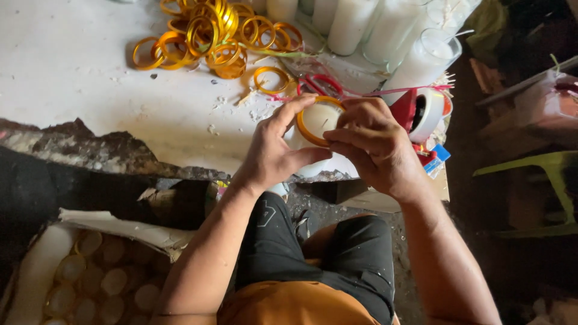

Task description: Fitting decorative gold rings onto white pillar candles, trimming wicks, and packing them into a cardboard box.

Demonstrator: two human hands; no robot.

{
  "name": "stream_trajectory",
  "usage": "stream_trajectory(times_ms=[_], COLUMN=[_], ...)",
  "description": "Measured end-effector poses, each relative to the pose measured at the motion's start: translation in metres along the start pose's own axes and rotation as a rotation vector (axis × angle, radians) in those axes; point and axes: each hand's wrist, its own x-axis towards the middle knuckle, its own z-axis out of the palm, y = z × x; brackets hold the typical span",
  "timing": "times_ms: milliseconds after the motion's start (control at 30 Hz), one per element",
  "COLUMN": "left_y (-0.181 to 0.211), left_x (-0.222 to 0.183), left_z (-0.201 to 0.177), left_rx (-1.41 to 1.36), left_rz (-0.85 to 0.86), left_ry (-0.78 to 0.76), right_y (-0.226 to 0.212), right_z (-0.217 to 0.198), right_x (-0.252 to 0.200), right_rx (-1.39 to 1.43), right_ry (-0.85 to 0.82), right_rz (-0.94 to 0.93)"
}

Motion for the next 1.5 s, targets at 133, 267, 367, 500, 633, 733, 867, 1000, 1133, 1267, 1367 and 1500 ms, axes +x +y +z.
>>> stream_trajectory(times_ms=[133,267,367,500,633,733,867,1000,1133,1267,1367,1500], left_y=[-0.002,0.000,-0.003,-0.011,-0.005,0.043,0.055,0.010,-0.042,-0.049,-0.060,-0.057], left_x=[0.005,0.008,0.009,0.012,0.004,-0.017,-0.038,-0.033,-0.024,-0.024,-0.024,-0.026], left_z=[-0.003,0.005,0.013,0.014,0.014,0.016,0.068,0.134,0.191,0.205,0.212,0.208], left_rx=[-0.035,0.013,0.085,0.059,0.086,0.240,0.107,-0.085,-0.559,-0.669,-0.766,-0.832], left_rz=[-0.026,-0.008,0.001,0.021,0.125,0.120,0.069,-0.082,-0.744,-0.842,-0.886,-0.899], left_ry=[-0.033,-0.021,0.020,0.025,0.055,0.202,0.086,-0.375,-0.368,-0.258,-0.203,-0.215], right_y=[0.003,0.015,0.028,0.016,0.025,0.032,0.053,0.049,0.058,-0.022,-0.057,-0.097], right_z=[-0.006,0.006,0.014,0.017,-0.017,-0.048,-0.049,-0.038,-0.031,-0.038,-0.028,-0.008], right_x=[-0.002,-0.010,-0.017,-0.018,-0.061,-0.099,-0.137,-0.109,-0.104,-0.101,-0.128,-0.178], right_rx=[0.145,0.252,0.395,0.477,0.225,-0.144,-0.053,0.119,0.077,0.125,0.225,0.288], right_ry=[0.068,0.090,0.154,0.242,0.446,0.688,0.659,0.658,0.771,0.819,0.800,0.812], right_rz=[0.201,0.271,0.308,0.366,0.356,0.552,0.781,1.084,0.986,0.920,0.672,0.588])
